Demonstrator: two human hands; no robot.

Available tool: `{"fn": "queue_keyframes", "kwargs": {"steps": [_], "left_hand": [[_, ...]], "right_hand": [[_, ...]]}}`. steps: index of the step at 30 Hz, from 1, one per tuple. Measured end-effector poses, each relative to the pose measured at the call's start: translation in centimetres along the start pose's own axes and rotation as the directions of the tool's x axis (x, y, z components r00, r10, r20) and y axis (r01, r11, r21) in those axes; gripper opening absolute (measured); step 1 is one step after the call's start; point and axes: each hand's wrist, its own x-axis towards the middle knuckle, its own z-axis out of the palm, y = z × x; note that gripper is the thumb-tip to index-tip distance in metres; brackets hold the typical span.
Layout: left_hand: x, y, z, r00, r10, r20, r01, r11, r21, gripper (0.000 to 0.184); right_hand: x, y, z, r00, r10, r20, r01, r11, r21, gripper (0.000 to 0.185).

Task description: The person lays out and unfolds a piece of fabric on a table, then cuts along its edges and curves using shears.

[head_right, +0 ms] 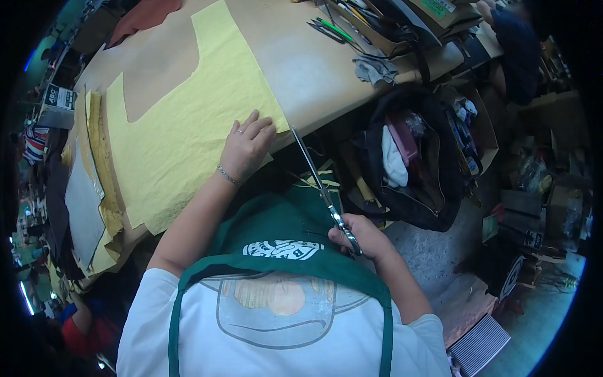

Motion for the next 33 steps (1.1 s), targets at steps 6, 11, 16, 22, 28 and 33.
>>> {"fn": "queue_keyframes", "kwargs": {"steps": [6, 11, 16, 22, 28, 33], "left_hand": [[0.1, 0.3, -0.1, 1.000, 0.019, 0.003, -0.019, 0.999, 0.032, 0.015], [0.1, 0.2, -0.1, 0.999, 0.041, 0.017, -0.042, 0.999, 0.014, 0.018], [-0.2, 0.1, -0.1, 0.998, 0.048, 0.037, -0.048, 0.999, 0.000, 0.024], [-0.2, 0.2, -0.1, 0.999, 0.040, 0.003, -0.040, 0.999, 0.006, 0.021], [-0.3, 0.2, -0.1, 0.999, 0.047, -0.022, -0.047, 0.999, 0.020, 0.021], [-0.4, 0.2, -0.1, 0.998, 0.056, -0.030, -0.055, 0.998, 0.026, 0.021]], "right_hand": [[0.4, -0.3, 0.3, 1.000, 0.004, 0.004, -0.004, 1.000, -0.030, 0.052], [2.1, -1.7, 0.9, 1.000, -0.015, -0.016, 0.014, 0.997, -0.070, 0.055], [3.7, -3.1, 1.3, 0.997, -0.033, -0.065, 0.027, 0.996, -0.089, 0.059], [3.8, -3.6, 1.4, 0.995, -0.055, -0.080, 0.049, 0.996, -0.081, 0.061], [4.0, -3.2, 1.6, 0.994, -0.058, -0.095, 0.053, 0.997, -0.050, 0.061], [3.8, -3.1, 1.5, 0.993, -0.054, -0.104, 0.048, 0.997, -0.056, 0.061]]}}
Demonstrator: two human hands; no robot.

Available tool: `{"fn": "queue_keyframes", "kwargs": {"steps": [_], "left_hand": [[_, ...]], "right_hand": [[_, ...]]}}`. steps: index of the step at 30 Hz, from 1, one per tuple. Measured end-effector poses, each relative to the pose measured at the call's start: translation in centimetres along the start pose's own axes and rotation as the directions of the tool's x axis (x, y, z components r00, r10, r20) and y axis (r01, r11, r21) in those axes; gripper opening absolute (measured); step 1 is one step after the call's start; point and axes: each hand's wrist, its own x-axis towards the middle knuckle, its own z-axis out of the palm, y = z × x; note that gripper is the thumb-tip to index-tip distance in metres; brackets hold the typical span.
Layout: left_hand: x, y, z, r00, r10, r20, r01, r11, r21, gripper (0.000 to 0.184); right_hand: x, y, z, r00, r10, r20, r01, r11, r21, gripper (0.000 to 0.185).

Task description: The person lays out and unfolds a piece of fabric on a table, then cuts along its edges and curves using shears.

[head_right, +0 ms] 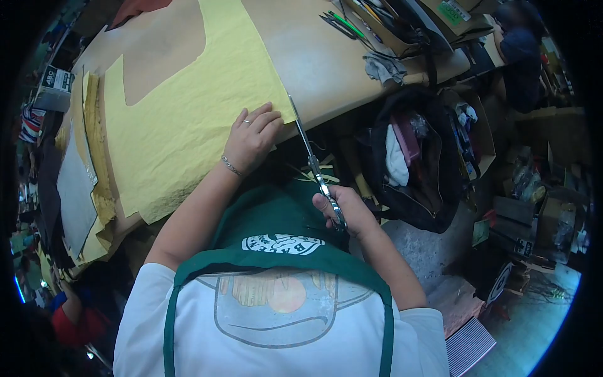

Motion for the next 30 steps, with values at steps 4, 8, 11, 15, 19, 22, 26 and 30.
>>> {"fn": "queue_keyframes", "kwargs": {"steps": [4, 8, 11, 15, 19, 22, 26, 30], "left_hand": [[0.02, 0.00, 0.01, 1.000, -0.007, 0.005, 0.007, 1.000, -0.007, 0.021], [0.00, -0.01, 0.02, 1.000, -0.009, 0.002, 0.009, 1.000, -0.006, 0.020], [0.00, -0.02, 0.09, 1.000, -0.009, -0.005, 0.009, 1.000, -0.006, 0.019], [0.04, -0.01, 0.04, 1.000, -0.015, -0.011, 0.015, 1.000, -0.014, 0.018], [0.02, -0.01, 0.19, 0.999, -0.025, -0.023, 0.024, 1.000, -0.020, 0.017], [0.05, 0.01, 0.08, 1.000, -0.023, -0.018, 0.023, 1.000, -0.007, 0.017], [0.01, -0.03, 0.20, 1.000, -0.021, -0.021, 0.021, 1.000, -0.004, 0.016], [0.06, 0.02, 0.20, 0.999, -0.024, -0.030, 0.024, 1.000, -0.007, 0.015]], "right_hand": [[-0.11, -0.07, -0.01, 1.000, 0.000, -0.020, 0.000, 1.000, -0.023, 0.062], [-0.13, 0.12, 0.00, 0.999, 0.000, -0.034, -0.001, 0.999, -0.032, 0.063], [-0.23, -0.08, 0.04, 0.999, -0.005, -0.039, 0.003, 0.999, -0.042, 0.062], [-0.21, 0.16, -0.03, 0.999, 0.005, -0.048, -0.007, 0.999, -0.050, 0.062], [-0.40, -0.08, -0.09, 0.998, 0.014, -0.060, -0.018, 0.998, -0.058, 0.059], [-0.49, -0.19, -0.03, 0.997, 0.027, -0.069, -0.029, 0.999, -0.039, 0.058], [-0.57, -0.31, -0.02, 0.996, 0.045, -0.082, -0.051, 0.996, -0.076, 0.057], [-0.53, -0.07, -0.05, 0.994, 0.060, -0.095, -0.071, 0.990, -0.119, 0.058]]}}
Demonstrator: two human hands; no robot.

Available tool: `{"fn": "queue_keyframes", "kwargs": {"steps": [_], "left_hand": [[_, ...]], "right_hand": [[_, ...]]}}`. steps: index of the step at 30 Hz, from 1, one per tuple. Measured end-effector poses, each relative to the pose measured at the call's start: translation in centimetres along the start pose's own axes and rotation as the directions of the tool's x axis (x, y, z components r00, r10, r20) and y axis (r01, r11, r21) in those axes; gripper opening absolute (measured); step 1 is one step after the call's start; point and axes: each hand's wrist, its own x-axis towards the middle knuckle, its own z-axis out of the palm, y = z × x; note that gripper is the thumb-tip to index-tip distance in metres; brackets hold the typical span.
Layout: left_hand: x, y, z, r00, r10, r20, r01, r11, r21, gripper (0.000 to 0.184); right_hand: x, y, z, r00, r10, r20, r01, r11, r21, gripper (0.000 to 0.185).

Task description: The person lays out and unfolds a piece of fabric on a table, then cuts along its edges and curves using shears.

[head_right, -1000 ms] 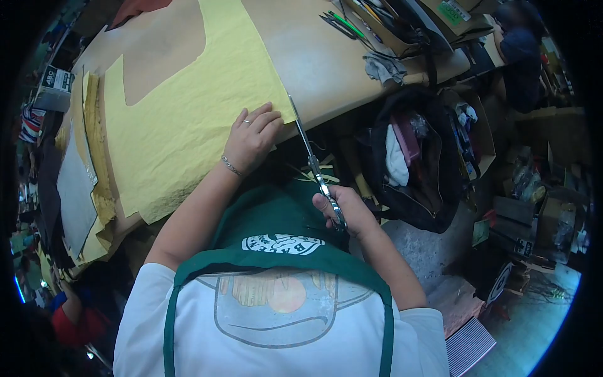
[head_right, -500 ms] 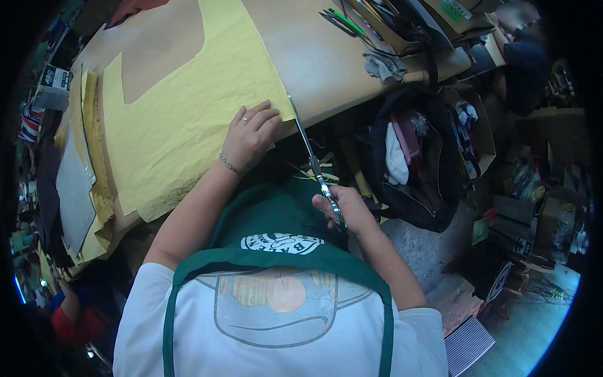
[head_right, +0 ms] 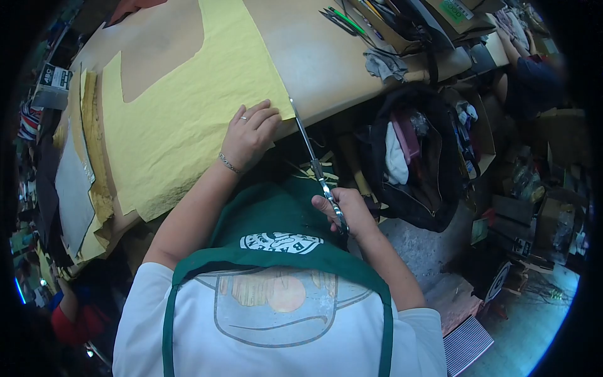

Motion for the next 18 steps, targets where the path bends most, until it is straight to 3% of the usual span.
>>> {"fn": "queue_keyframes", "kwargs": {"steps": [6, 12, 18], "left_hand": [[0.0, 0.0, 0.0, 1.000, -0.011, 0.016, 0.011, 1.000, -0.008, 0.016], [-0.2, 0.0, -0.3, 1.000, -0.007, 0.027, 0.008, 0.999, -0.034, 0.020], [-0.2, -0.1, -0.5, 1.000, 0.008, 0.015, -0.007, 0.998, -0.065, 0.022]], "right_hand": [[0.2, 0.1, -0.5, 0.998, -0.019, 0.056, 0.018, 1.000, 0.013, 0.060], [1.5, -0.2, -1.2, 0.981, -0.051, 0.185, 0.024, 0.989, 0.145, 0.063], [2.6, -1.8, -1.5, 0.984, -0.030, 0.174, 0.015, 0.996, 0.089, 0.063]]}}
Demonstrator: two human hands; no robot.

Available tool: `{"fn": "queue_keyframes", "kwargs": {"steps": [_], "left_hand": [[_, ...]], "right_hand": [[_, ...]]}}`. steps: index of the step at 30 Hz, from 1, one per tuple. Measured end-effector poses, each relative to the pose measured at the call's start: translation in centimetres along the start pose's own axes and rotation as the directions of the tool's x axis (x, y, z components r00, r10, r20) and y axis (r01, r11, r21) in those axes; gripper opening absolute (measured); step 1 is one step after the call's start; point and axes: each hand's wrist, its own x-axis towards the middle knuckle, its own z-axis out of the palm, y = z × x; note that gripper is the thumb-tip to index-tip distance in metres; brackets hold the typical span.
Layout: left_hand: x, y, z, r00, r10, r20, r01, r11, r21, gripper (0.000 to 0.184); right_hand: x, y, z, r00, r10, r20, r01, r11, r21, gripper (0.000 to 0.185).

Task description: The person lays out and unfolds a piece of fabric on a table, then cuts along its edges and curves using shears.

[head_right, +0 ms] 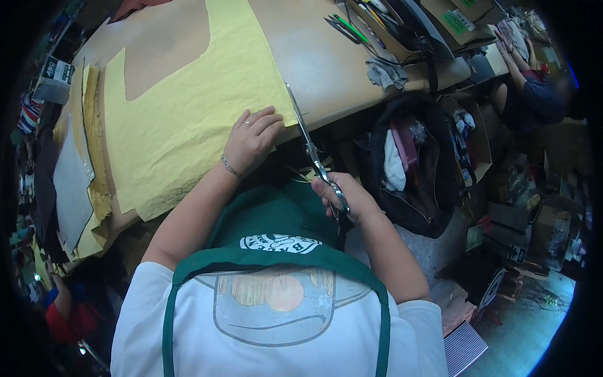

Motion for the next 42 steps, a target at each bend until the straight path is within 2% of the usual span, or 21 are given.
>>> {"fn": "queue_keyframes", "kwargs": {"steps": [9, 21, 33, 42], "left_hand": [[0.0, 0.0, -0.2, 1.000, -0.005, -0.011, 0.005, 0.999, -0.035, 0.022], [-0.1, -0.1, 0.0, 0.999, -0.003, -0.041, 0.002, 0.999, -0.033, 0.021], [-0.1, 0.0, -0.1, 0.999, -0.006, -0.036, 0.005, 1.000, -0.027, 0.020], [-0.1, 0.0, -0.1, 0.999, -0.004, -0.032, 0.003, 0.999, -0.032, 0.021]], "right_hand": [[0.2, -0.1, -0.3, 0.999, -0.023, 0.043, 0.022, 1.000, 0.011, 0.063], [0.5, -1.3, 0.0, 0.999, 0.031, -0.013, -0.031, 0.998, -0.047, 0.063], [0.5, -0.2, 0.4, 0.997, -0.027, -0.066, 0.026, 0.999, -0.022, 0.060], [0.3, 0.4, 0.4, 0.993, -0.053, -0.109, 0.040, 0.992, -0.118, 0.065]]}}
